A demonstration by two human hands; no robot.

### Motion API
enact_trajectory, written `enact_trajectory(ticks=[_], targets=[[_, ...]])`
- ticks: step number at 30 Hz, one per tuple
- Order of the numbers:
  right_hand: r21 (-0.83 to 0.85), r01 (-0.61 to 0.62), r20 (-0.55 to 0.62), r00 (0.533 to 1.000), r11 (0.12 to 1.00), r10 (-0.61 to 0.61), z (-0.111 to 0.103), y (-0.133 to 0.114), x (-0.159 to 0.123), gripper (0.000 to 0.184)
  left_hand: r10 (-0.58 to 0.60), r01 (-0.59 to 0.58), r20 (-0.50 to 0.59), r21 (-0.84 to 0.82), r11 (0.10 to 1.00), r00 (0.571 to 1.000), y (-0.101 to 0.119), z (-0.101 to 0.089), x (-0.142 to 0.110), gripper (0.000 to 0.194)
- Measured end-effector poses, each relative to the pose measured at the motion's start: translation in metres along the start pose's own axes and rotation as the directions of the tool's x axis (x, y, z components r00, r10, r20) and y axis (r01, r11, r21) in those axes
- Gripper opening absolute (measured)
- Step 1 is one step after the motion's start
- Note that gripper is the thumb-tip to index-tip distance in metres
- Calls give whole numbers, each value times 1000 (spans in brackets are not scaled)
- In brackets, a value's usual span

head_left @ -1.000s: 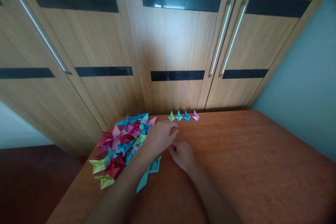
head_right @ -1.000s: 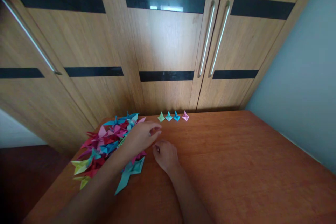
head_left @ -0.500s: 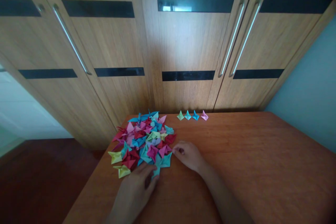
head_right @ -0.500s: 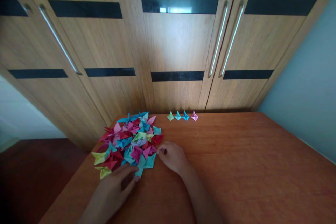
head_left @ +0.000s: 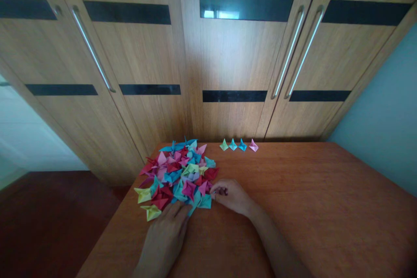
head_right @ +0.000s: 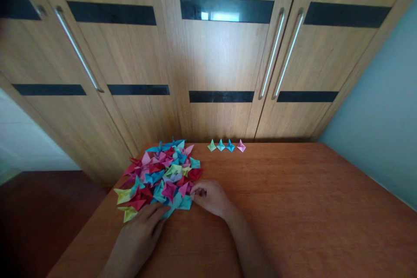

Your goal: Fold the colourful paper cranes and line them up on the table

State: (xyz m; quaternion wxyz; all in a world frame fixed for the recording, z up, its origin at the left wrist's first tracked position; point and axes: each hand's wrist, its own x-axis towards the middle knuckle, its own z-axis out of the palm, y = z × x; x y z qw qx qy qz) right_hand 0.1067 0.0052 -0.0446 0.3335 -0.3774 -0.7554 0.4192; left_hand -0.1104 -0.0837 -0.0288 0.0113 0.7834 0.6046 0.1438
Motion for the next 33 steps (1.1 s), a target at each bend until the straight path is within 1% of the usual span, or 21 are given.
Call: enact_trajectory(ticks=[3, 6, 8, 11, 13, 15, 20, 23, 25, 29, 33], targets=[[170, -27, 33, 999, 985, 22, -2, -4, 0, 18, 0, -10, -69, -144, 990, 998, 6, -5, 5, 29], [311, -32, 32, 999, 950, 23, -7, -11, -1, 22, -6, -31, -106, -337, 941, 994, 17, -15, 16, 28], [374, -8, -12, 1000, 927, 14, -13, -17, -1, 23, -17, -56, -164, -433, 900, 986, 24, -23, 26, 22], [437, 74, -131, 991, 896, -18, -24, -26, -3, 21, -39, -104, -259, -514, 852, 965, 34, -33, 42, 16], [442, 132, -213, 976, 887, -40, -31, -30, -4, 19, -48, -122, -282, -555, 823, 958, 41, -36, 55, 15], [429, 167, -262, 963, 888, -55, -36, -32, -5, 18, -68, -122, -282, -603, 788, 957, 46, -35, 67, 15], [370, 190, -310, 948, 909, -71, -40, -22, -1, 17, -132, -75, -236, -701, 709, 963, 51, -14, 89, 15], [310, 183, -318, 945, 933, -79, -39, -15, 2, 19, -156, -58, -229, -716, 696, 961, 49, -3, 92, 15], [279, 173, -305, 949, 945, -84, -38, -13, 2, 21, -173, -36, -210, -727, 685, 962, 47, 1, 90, 15], [263, 170, -260, 960, 950, -100, -37, -16, 2, 24, -204, 6, -168, -759, 651, 964, 42, 1, 84, 18], [246, 157, -234, 967, 956, -99, -38, -17, 1, 26, -223, 25, -157, -763, 646, 962, 39, 1, 81, 23]])
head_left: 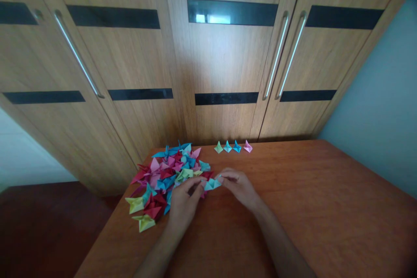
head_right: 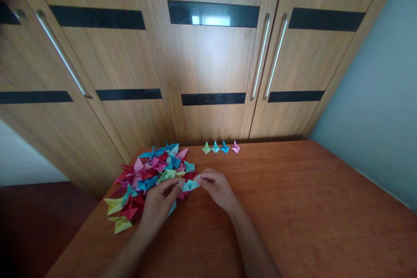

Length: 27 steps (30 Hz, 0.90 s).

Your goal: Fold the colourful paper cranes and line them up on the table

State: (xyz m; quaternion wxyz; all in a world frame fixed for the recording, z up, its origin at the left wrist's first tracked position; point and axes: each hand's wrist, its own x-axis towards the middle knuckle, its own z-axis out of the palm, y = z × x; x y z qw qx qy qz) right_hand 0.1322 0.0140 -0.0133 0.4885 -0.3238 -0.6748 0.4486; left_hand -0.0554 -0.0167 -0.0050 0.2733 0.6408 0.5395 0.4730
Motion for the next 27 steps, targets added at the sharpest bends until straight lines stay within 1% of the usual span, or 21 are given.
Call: enact_trajectory(ticks=[3, 7, 14, 18, 23, 24, 25, 27], targets=[[19, -38, -4, 999, 999, 39, 0, 2, 0, 26, -17, 17, 2, 16, 1000, 1000, -1, -1, 0, 27], [95, -99, -31, 994, 991, 102, 1, 6, -1, 25, -32, 33, -31, 28, 999, 999, -1, -1, 0, 25], [106, -121, -102, 986, 987, 132, -1, 10, -2, 24, -38, 41, 38, -81, 996, 999, -5, 4, -2, 27], [102, -134, -82, 986, 986, 142, -5, 14, -2, 24, -37, 39, 25, -97, 995, 999, -4, 5, -3, 24], [63, -159, 10, 987, 985, 159, -12, 15, -3, 28, -40, 41, 9, -63, 997, 999, 1, 3, -4, 28], [53, -152, -3, 988, 987, 152, -14, 14, -3, 27, -39, 40, 4, -71, 997, 999, 1, 3, -4, 29], [44, -141, -43, 989, 989, 143, -17, 12, -2, 26, -41, 41, 4, -92, 995, 999, 1, 4, -4, 30], [24, -122, -197, 973, 992, 124, -25, 11, -2, 26, -42, 46, 28, -150, 988, 999, -1, 7, -6, 31]])
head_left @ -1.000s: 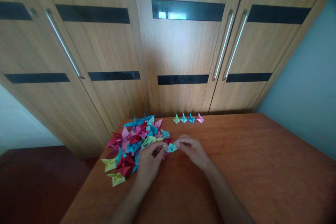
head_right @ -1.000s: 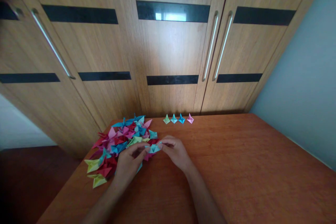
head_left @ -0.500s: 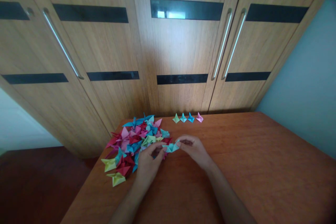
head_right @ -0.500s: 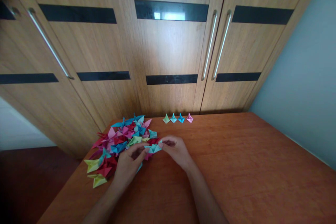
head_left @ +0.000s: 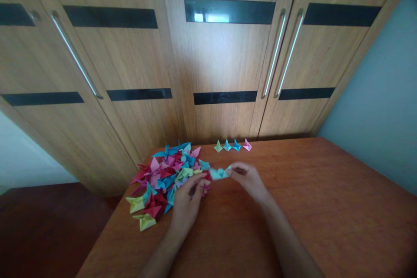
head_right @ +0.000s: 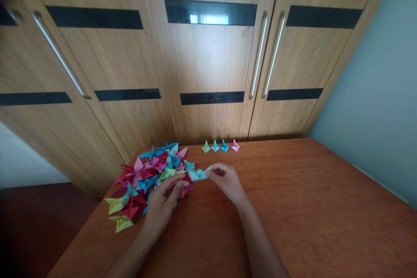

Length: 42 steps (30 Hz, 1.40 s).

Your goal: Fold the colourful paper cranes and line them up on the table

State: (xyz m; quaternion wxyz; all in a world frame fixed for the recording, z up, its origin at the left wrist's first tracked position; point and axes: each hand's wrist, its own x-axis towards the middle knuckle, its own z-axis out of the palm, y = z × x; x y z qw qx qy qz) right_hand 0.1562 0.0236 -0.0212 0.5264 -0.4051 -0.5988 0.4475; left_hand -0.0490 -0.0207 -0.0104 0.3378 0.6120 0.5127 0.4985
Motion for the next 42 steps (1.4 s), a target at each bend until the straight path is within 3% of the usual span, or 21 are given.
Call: enact_trajectory(ticks=[3, 6, 8, 11, 16, 21, 30, 42], targets=[[-18, 5, -306, 952, 1000, -10, -20, 6, 5, 28, 12, -10, 87, -27, 1000, 996, -6, 10, -7, 28], [-77, -65, -542, 840, 995, 12, -52, 22, 12, 33, 32, -38, 203, 27, 999, 979, -11, 26, -19, 25], [-196, -224, -656, 754, 955, 42, -76, 34, 17, 35, 58, -84, 292, 78, 993, 955, -12, 35, -28, 25], [-434, -507, -719, 693, 744, 53, -106, 46, 26, 31, 99, -162, 402, 126, 979, 910, -11, 42, -35, 27], [-619, -665, -686, 717, 418, 126, -116, 50, 47, 32, 35, -81, 356, 117, 990, 934, -12, 41, -28, 27], [-665, -700, -675, 712, 258, 193, -106, 57, 67, 34, -9, -26, 365, 89, 996, 931, -14, 43, -24, 27], [-720, -657, -631, 754, 224, 185, -107, 69, 85, 36, -26, -11, 374, 97, 995, 927, -15, 44, -25, 26], [-680, -693, -662, 721, 240, 204, -108, 69, 91, 37, -29, -9, 378, 98, 995, 925, -13, 44, -25, 26]])
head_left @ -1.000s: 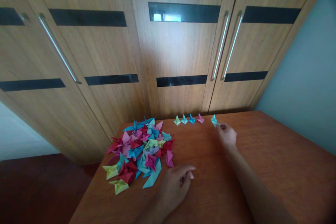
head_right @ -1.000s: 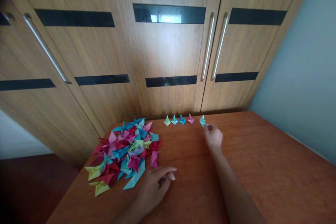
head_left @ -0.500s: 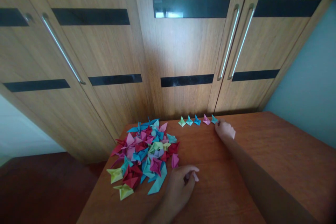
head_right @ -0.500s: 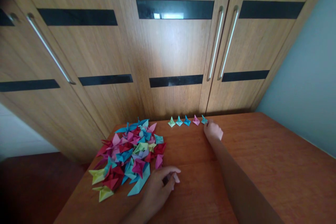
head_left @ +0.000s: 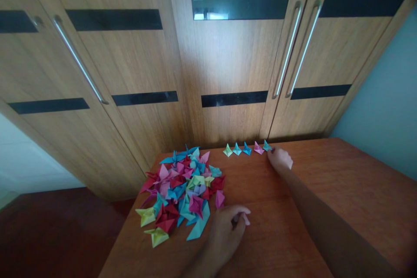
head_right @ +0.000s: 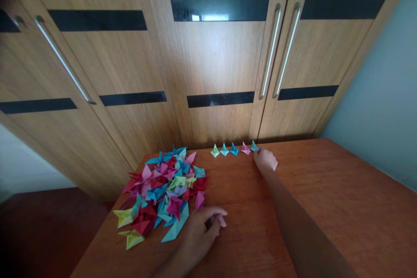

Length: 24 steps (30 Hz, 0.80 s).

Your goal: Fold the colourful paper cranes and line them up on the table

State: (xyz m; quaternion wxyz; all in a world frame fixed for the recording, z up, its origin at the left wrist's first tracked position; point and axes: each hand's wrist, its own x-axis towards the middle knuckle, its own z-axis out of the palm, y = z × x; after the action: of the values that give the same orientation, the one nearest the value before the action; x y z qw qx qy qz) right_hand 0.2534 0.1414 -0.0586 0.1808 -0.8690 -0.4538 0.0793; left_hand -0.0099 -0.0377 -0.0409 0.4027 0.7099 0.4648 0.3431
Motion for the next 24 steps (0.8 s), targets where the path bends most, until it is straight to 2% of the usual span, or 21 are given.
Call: enact_trajectory(ticks=[24], targets=[[-51, 37, 37, 999, 998, -35, 3, -9, -8, 38, -3, 3, 10, 27, 1000, 1000, -1, 0, 1, 27]])
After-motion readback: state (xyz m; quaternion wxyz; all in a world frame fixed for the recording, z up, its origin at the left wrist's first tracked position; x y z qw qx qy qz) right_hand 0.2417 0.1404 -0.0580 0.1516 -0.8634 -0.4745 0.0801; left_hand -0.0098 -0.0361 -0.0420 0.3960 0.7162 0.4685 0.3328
